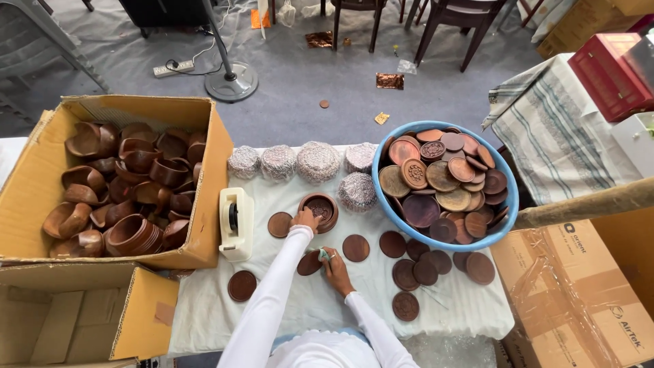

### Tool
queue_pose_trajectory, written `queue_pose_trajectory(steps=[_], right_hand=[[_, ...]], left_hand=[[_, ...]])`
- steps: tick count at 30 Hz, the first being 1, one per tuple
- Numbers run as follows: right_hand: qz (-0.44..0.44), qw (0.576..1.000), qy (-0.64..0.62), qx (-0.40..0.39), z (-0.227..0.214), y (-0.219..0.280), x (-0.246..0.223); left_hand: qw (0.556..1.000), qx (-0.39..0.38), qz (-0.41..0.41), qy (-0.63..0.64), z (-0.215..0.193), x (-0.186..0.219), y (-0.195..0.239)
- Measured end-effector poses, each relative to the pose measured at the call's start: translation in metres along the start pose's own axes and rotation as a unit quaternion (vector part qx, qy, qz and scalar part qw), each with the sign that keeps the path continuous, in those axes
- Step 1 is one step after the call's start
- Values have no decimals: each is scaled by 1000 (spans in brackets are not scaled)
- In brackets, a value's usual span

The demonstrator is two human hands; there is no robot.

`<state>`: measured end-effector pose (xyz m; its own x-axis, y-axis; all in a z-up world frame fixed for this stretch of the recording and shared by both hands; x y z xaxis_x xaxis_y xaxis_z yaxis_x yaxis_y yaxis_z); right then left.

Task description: The person wipes small, round wooden coasters with a green cloth on a table covered with a white sheet. They pick up coasters from a blue basin and the table surface, wipe them, and place them back down. A cardboard box filled with wooden bowls is visible nearby.

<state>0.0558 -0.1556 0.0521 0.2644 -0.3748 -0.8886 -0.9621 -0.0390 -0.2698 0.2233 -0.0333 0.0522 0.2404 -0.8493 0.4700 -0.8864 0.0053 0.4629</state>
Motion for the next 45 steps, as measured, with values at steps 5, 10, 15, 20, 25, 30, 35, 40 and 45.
queue_pose_trajectory(steps=[5, 10, 15, 20, 25, 30, 35, 40, 45], right_hand=[[-3, 1000, 15, -1, -3, -2, -6], [-1, 1000, 22, -5, -3, -3, -10], [-15, 999, 29, -6, -4, -5, -13], [-11, 999, 29, -10, 0, 0, -4], [-41, 998, 52, 1, 3, 8, 18], [-31, 998, 47, -7, -2, 0, -9], [-8, 999, 30, -11, -3, -3, -14], [-16, 999, 41, -9, -2, -3, -12], [-16, 999, 27, -8, 0, -1, -9]], left_hand=[[993, 52, -57, 89, 30, -10, -35], [980, 125, -95, 120, 31, -19, -26], [973, 173, -30, 147, 27, -3, 1], [962, 219, 45, 159, 49, 12, 0], [952, 293, 53, 68, 40, 25, 21], [977, 155, -28, -146, 61, 17, -22], [987, 141, -34, -62, 71, 8, -49], [981, 188, -47, 30, 49, 14, -18], [962, 227, -46, 144, 17, 17, 21]])
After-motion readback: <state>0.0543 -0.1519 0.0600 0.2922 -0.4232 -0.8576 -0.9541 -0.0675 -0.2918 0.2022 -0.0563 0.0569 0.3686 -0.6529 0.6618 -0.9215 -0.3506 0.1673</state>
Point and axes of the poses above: each hand's wrist, its own y-axis away from the middle knuckle, its own z-axis out of the palm, x = y × z, the point moved 5 cm from there along -y, towards the middle knuckle, and after that the axes turned 1 degree about -y, right-handed, at the moved point
